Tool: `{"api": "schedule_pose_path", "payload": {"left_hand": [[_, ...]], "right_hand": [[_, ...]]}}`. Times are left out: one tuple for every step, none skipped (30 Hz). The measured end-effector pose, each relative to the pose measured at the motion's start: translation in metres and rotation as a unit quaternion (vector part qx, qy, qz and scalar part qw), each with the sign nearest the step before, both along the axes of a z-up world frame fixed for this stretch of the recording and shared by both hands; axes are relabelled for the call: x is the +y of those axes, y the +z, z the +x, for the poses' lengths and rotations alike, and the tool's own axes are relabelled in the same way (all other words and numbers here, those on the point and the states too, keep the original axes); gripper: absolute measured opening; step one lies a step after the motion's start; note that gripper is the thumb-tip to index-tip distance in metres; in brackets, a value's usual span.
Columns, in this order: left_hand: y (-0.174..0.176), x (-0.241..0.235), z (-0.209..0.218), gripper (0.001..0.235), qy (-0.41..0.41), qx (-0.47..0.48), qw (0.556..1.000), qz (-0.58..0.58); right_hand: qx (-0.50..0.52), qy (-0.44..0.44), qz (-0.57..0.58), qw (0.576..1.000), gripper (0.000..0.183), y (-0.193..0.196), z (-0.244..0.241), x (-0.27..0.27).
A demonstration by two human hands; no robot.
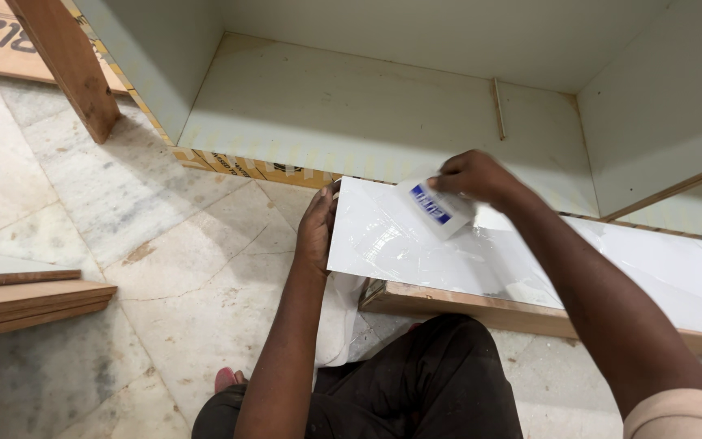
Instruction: The person sits on the floor and uses a small white packet to spread a white adhesive substance onto a long white rectangular board. The person repeatedly scoops adhesive from the packet and spreads it across the board's surface until it is fully covered.
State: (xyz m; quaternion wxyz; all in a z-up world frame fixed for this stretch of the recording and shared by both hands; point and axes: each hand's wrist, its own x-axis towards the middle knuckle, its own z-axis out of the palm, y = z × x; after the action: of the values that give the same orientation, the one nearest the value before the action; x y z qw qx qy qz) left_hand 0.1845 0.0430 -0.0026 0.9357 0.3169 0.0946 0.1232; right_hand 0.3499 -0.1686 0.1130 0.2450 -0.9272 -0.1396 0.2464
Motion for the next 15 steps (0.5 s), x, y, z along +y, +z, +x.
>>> {"api": "schedule_pose_path", "payload": {"left_hand": [[0.002, -0.001, -0.004, 0.055, 0.004, 0.004, 1.000, 0.009], [0.005, -0.003, -0.006, 0.054, 0.008, 0.007, 1.000, 0.018], [0.006, -0.003, -0.008, 0.051, 0.009, 0.007, 1.000, 0.013], [0.007, -0.003, -0.009, 0.049, 0.010, 0.008, 1.000, 0.007], [0.007, -0.003, -0.009, 0.047, 0.011, 0.008, 1.000, 0.002], [0.006, -0.003, -0.011, 0.045, 0.010, 0.008, 1.000, -0.004], [0.005, -0.003, -0.013, 0.044, 0.008, 0.009, 1.000, -0.009], [0.004, -0.002, -0.013, 0.042, 0.006, 0.009, 1.000, -0.013], [0.003, -0.003, -0.014, 0.041, 0.008, 0.016, 1.000, -0.014], [0.003, -0.003, -0.015, 0.040, 0.009, 0.024, 1.000, -0.013], [0.003, -0.003, -0.016, 0.039, 0.010, 0.031, 0.999, -0.012], [0.004, -0.003, -0.018, 0.038, 0.012, 0.033, 0.999, -0.004], [0.006, -0.004, -0.020, 0.037, 0.014, 0.035, 0.999, 0.005], [0.009, -0.003, -0.020, 0.036, 0.016, 0.035, 0.999, 0.014], [0.013, -0.003, -0.021, 0.036, 0.024, 0.049, 0.998, 0.033]], "right_hand": [[-0.012, -0.014, 0.008, 1.000, 0.044, 0.004, 0.011, -0.014], [-0.025, -0.028, 0.015, 0.999, 0.044, 0.007, 0.018, -0.024], [-0.025, -0.049, 0.021, 0.998, 0.043, 0.009, 0.022, -0.031], [-0.025, -0.069, 0.027, 0.997, 0.043, 0.013, 0.024, -0.038], [-0.025, -0.090, 0.033, 0.995, 0.043, 0.019, 0.025, -0.043], [-0.011, -0.064, 0.034, 0.997, 0.042, 0.021, 0.020, -0.045], [0.004, -0.038, 0.036, 0.999, 0.041, 0.018, 0.012, -0.044], [0.018, -0.012, 0.038, 0.999, 0.040, 0.015, 0.005, -0.041], [0.008, 0.008, 0.012, 1.000, 0.040, 0.011, -0.002, -0.038], [-0.002, 0.027, -0.014, 1.000, 0.040, 0.006, -0.008, -0.036], [-0.012, 0.047, -0.040, 0.998, 0.040, 0.002, -0.010, -0.035], [-0.013, 0.024, -0.034, 0.999, 0.040, 0.002, -0.007, -0.038], [-0.014, 0.002, -0.028, 0.999, 0.041, 0.005, 0.001, -0.044], [-0.017, -0.020, -0.022, 0.999, 0.041, 0.009, 0.009, -0.049], [-0.028, -0.039, -0.033, 0.998, 0.040, 0.013, 0.016, -0.055]]}}
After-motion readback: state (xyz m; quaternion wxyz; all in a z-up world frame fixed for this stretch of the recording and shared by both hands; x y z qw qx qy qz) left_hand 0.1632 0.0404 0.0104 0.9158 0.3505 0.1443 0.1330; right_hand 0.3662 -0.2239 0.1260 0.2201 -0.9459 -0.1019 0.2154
